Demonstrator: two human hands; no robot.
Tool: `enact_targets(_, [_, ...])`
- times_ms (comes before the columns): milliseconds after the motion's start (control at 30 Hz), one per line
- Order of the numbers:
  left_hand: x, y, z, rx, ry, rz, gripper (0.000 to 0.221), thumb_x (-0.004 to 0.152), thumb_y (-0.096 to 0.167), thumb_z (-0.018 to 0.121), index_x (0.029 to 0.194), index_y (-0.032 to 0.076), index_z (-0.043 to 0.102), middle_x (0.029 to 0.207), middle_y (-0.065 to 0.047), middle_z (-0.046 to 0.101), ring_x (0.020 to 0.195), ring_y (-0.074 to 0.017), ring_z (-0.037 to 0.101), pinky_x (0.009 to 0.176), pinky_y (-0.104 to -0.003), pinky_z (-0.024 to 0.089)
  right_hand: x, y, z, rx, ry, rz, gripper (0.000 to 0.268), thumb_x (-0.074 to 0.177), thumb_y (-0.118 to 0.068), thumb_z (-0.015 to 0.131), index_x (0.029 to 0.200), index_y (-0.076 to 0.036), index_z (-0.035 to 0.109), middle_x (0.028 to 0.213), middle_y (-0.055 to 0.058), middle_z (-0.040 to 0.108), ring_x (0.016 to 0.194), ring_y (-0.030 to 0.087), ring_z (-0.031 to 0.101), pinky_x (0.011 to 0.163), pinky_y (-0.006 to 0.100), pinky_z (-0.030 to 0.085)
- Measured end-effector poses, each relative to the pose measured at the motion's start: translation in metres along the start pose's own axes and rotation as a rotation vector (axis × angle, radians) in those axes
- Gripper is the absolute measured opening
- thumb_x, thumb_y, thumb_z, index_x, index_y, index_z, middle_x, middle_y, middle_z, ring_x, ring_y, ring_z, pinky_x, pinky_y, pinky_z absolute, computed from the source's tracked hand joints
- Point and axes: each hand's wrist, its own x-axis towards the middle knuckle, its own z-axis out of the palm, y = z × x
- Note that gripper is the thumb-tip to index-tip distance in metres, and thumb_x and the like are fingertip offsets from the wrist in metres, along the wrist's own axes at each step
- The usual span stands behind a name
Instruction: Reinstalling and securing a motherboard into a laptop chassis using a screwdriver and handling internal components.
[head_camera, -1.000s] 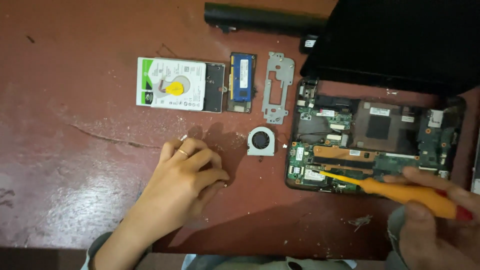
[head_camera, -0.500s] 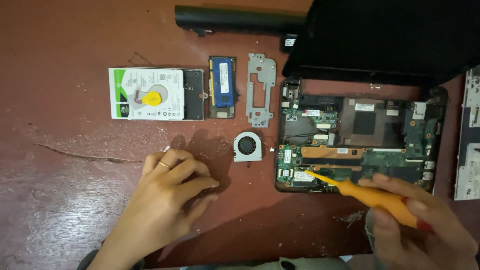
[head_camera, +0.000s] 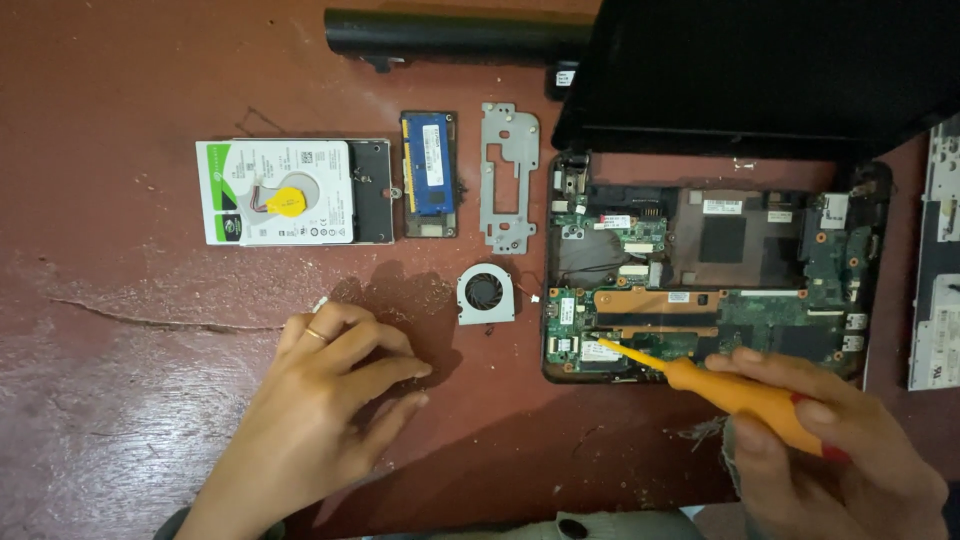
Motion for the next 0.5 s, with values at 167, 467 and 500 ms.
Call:
enact_targets(167, [0.0, 0.001, 0.0, -0.008, 0.006, 0.007, 0.017, 0.086, 0.024, 0.078, 0.1, 0.015, 0.077, 0.101, 0.002, 0.068, 0.096, -0.0242, 0.055, 0.079, -0.041, 0.04, 0.005, 0.008, -0.005, -0.02, -0.06, -0.017, 0.036, 0.097, -0.005, 0.062, 0.13, -0.015, 0.05, 0.132, 0.019, 0.067, 0.124, 0.028, 0.077, 0.105, 0.034, 0.068])
enact_targets(467, [0.009, 0.01, -0.005, -0.04, -0.001, 0.063, 0.018, 0.085, 0.02, 0.079, 0.101, 0.013, 0.075, 0.103, 0.0, 0.068, 0.1, -0.0246, 0.056, 0.08, -0.041, 0.042, 0.031, -0.049, 0.0, -0.307, -0.407, 0.22, 0.043, 0.074, -0.037, 0.08, 0.114, -0.022, 0.074, 0.123, -0.003, 0.077, 0.11, 0.014, 0.077, 0.097, 0.035, 0.06])
enact_targets(500, [0.012, 0.012, -0.006, -0.036, 0.0, 0.099, 0.016, 0.087, 0.018, 0.077, 0.101, 0.012, 0.073, 0.106, -0.001, 0.067, 0.1, -0.0257, 0.055, 0.08, -0.041, 0.041, 0.032, -0.045, 0.001, -0.315, -0.581, 0.569, 0.045, 0.071, -0.044, 0.085, 0.114, -0.035, 0.084, 0.12, -0.019, 0.085, 0.114, 0.001, 0.078, 0.105, 0.034, 0.052])
